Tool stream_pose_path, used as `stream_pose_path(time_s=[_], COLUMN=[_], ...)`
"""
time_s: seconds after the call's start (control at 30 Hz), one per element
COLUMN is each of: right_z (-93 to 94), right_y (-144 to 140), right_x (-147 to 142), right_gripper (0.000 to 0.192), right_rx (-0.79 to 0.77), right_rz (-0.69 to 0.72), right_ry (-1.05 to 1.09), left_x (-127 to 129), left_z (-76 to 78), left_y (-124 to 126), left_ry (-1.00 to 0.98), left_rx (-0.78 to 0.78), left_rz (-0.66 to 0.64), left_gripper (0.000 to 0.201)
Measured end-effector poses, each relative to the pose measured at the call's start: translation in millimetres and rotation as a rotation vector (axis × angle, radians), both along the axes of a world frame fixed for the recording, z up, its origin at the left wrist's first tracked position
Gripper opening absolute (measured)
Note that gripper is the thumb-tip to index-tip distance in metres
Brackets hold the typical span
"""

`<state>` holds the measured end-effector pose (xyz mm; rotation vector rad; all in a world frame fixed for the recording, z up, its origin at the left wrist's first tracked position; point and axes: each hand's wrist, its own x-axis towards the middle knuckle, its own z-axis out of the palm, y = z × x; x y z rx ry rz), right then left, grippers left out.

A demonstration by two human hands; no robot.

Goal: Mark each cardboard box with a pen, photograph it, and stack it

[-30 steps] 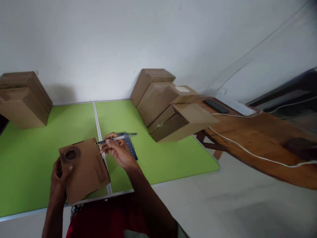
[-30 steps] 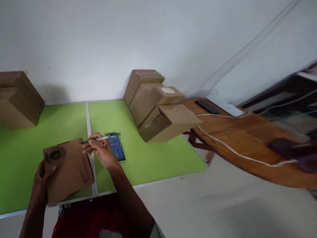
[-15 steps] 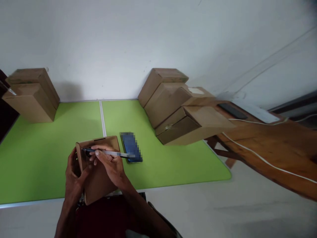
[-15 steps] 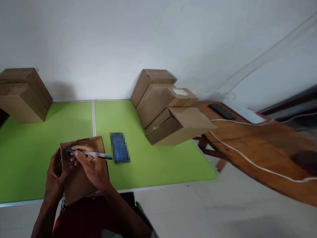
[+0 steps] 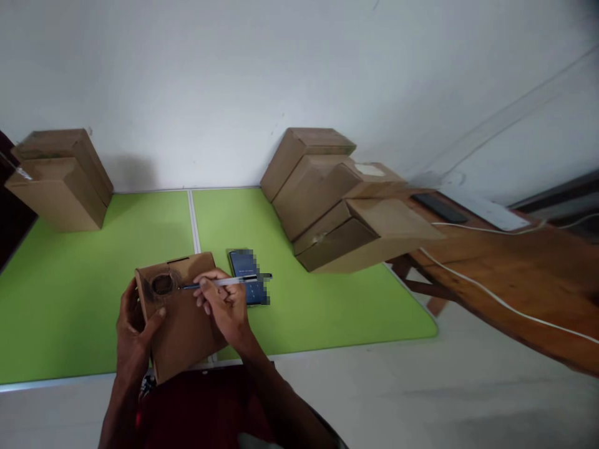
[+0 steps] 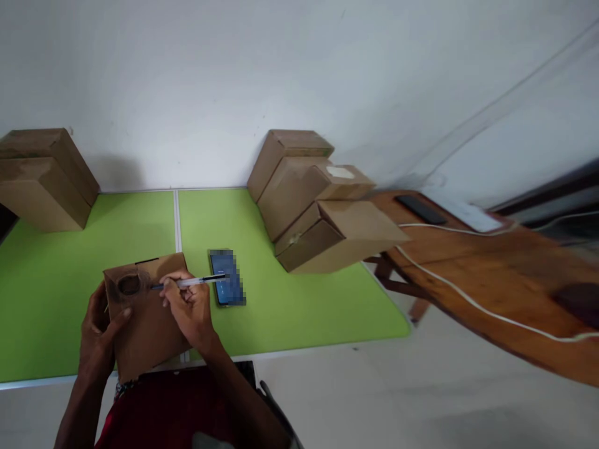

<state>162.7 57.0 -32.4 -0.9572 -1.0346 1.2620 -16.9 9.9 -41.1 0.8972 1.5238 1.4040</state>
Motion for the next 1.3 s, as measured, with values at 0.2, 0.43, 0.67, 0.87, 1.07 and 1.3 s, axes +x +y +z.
stream_pose_path(time_s=[0.2,0.43,0.67,0.87,1.07,1.3], right_z=[8.6,8.3,-20.8,-28.4,-25.6,-49.8], right_y=[14,41,64,53,30,21], right_x=[-16,15,23,8,55,94], right_gripper=[0.036,0.039,0.015,0.025,0.056,0.074], right_rx=[0.063,0.087,-0.247,-0.305,-0.416,-0.607], right_rz=[-0.017,-0.129,0.071,0.096,-0.178,-0.265], right_ry=[0.048,-0.221,-1.242,-1.364,-1.422,-1.098], left_x=[2,-26,-55,-41,-36,-31], left_z=[-4.8,-6.7,-13.6,-13.4,-11.1,-6.4], left_y=[-2,-4,-4,5,6,5], left_ry=[-0.01,0.033,0.052,0.058,0.042,0.068], left_rx=[-0.033,-0.095,-0.177,-0.171,-0.14,-0.136], left_rz=[-0.029,0.154,0.293,0.275,0.265,0.252], left_gripper=[0.109,0.111,0.107,0.11,0.11,0.106])
